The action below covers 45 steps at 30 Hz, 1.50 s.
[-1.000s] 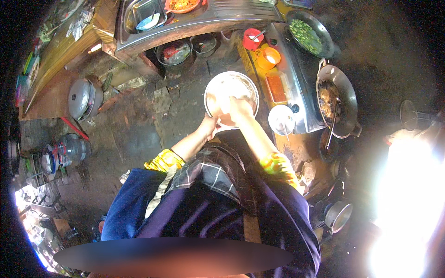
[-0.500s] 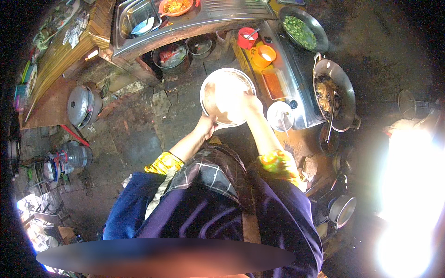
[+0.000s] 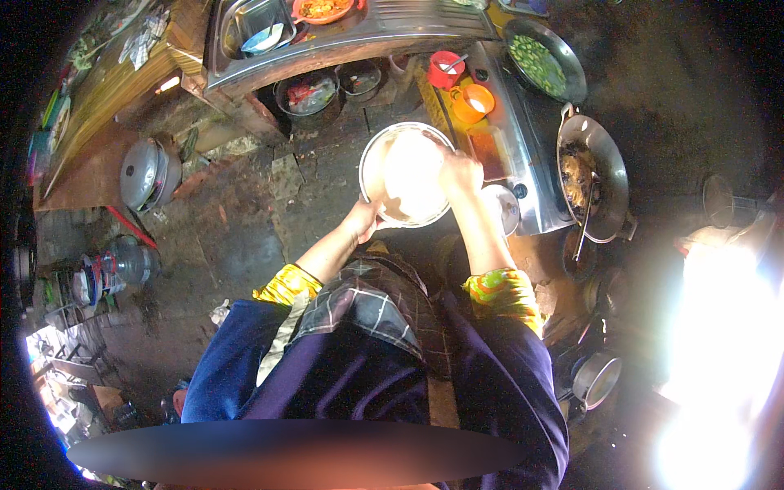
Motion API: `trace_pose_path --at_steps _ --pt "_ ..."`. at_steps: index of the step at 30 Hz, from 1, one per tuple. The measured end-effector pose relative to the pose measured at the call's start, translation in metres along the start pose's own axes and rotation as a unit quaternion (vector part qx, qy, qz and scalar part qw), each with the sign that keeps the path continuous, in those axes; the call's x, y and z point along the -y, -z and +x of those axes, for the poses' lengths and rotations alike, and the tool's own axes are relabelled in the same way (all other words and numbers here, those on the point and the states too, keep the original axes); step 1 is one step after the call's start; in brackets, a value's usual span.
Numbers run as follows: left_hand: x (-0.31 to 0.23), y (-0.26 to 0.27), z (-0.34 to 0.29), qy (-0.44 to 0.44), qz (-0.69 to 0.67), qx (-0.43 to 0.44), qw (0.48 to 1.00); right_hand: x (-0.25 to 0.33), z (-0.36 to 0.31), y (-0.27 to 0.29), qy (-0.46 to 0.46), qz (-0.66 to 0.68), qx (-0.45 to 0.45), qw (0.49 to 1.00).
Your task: The person prepares food by slicing flatbread on a cutting board, dipping pieces into a batter, and frying them in a wok. They also handle a plastic container and move around the kitchen area.
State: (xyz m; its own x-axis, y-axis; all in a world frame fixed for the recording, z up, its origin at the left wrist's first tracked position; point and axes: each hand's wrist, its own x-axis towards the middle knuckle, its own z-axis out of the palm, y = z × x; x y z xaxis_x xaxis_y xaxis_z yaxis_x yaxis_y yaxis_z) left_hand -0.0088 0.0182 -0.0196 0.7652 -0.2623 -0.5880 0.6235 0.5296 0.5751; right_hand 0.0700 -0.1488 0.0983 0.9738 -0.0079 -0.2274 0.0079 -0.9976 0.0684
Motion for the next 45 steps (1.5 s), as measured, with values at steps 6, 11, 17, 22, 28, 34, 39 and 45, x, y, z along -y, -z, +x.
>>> trace_pose_path --at_steps 6,11,17,22,28,34,39,45 --pt "-0.006 -0.004 0.006 -0.023 0.066 -0.045 0.997 0.020 -0.002 -0.015 0.068 0.090 0.089 0.990" --pt "-0.024 0.003 0.005 -0.024 0.138 -0.077 0.987 -0.008 0.014 -0.002 0.034 -0.009 0.046 0.998" --pt "-0.023 -0.001 0.005 -0.041 0.093 -0.109 0.989 0.009 -0.018 -0.049 0.144 0.053 0.162 0.975" --pt "-0.008 -0.002 -0.007 -0.026 -0.014 0.027 0.999 0.036 -0.015 -0.064 0.041 0.190 0.085 0.977" --pt "-0.004 0.009 -0.002 0.027 -0.002 0.013 1.000 -0.004 -0.031 -0.064 -0.134 0.206 0.128 0.961" --pt "0.035 -0.007 -0.008 0.100 0.109 0.023 0.989 0.003 -0.076 -0.103 -0.055 0.243 0.033 0.968" --pt "0.051 -0.024 -0.022 0.156 0.122 0.082 0.977 -0.052 -0.111 -0.098 -0.228 0.193 0.045 0.953" --pt "0.098 -0.058 -0.041 0.193 0.205 0.080 0.956 -0.069 -0.171 -0.124 -0.196 0.303 0.082 0.929"
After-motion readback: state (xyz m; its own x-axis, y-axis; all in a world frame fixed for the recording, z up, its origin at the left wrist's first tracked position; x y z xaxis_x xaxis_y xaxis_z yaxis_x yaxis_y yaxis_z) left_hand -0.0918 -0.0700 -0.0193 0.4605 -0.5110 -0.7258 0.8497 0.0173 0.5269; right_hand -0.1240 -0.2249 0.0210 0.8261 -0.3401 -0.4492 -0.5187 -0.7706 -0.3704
